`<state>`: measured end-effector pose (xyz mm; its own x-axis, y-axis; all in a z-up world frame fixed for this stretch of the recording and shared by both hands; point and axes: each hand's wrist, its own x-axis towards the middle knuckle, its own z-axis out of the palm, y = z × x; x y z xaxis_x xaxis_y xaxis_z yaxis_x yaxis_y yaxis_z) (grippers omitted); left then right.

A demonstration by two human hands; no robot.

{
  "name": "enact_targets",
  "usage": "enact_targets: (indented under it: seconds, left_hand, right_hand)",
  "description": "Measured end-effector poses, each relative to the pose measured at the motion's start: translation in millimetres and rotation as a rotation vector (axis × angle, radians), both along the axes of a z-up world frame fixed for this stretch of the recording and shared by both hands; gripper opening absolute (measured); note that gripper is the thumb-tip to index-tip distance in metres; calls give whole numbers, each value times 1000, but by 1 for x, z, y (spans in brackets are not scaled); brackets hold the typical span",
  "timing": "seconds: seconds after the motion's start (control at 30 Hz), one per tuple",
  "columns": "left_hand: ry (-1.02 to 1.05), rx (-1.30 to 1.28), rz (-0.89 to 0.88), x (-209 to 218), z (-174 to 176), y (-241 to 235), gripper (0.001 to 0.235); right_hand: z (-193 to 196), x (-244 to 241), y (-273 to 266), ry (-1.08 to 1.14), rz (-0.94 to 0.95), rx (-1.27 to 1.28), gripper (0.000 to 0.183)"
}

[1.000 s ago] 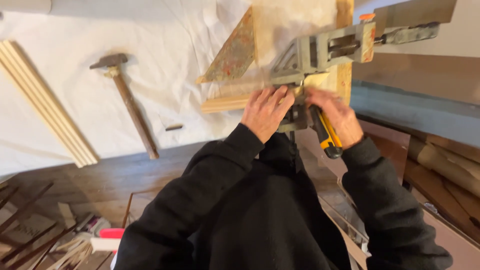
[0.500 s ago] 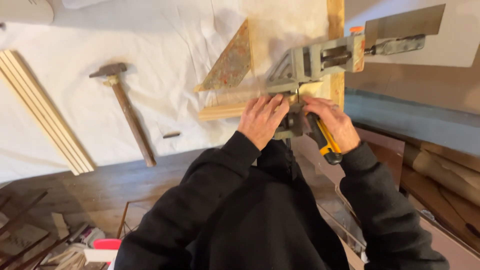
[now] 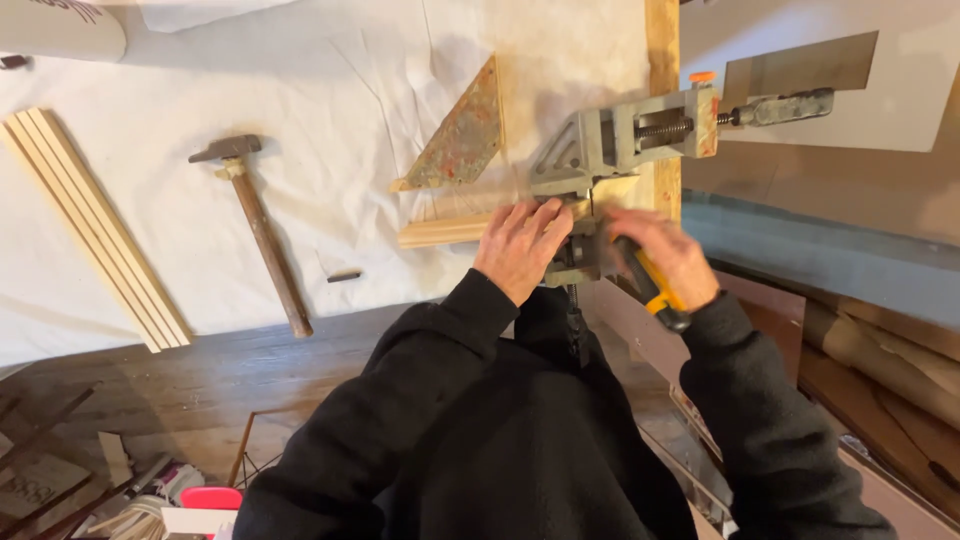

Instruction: The person assembles a wooden picture frame. They apply wood glue from a bottle to the mitered ends of frame moulding pieces, fit the corners together, place the frame in a corner clamping vise, tighten the clamp, and tap brads into the joint with a hammer.

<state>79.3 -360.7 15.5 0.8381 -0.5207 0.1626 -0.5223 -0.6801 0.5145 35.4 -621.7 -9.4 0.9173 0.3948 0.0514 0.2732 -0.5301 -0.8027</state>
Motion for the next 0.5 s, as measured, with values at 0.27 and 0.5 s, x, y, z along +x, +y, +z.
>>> enact_targets:
  seconds: [0.27,0.5]
  left_hand:
    - [25,13,-2,0,-1,-2,32]
    - [87,-2,-8,-3,-2,-2,38]
  right_hand:
    - [41,19,13,3,-45,6,39]
    - [32,7,3,-29,25,18,40]
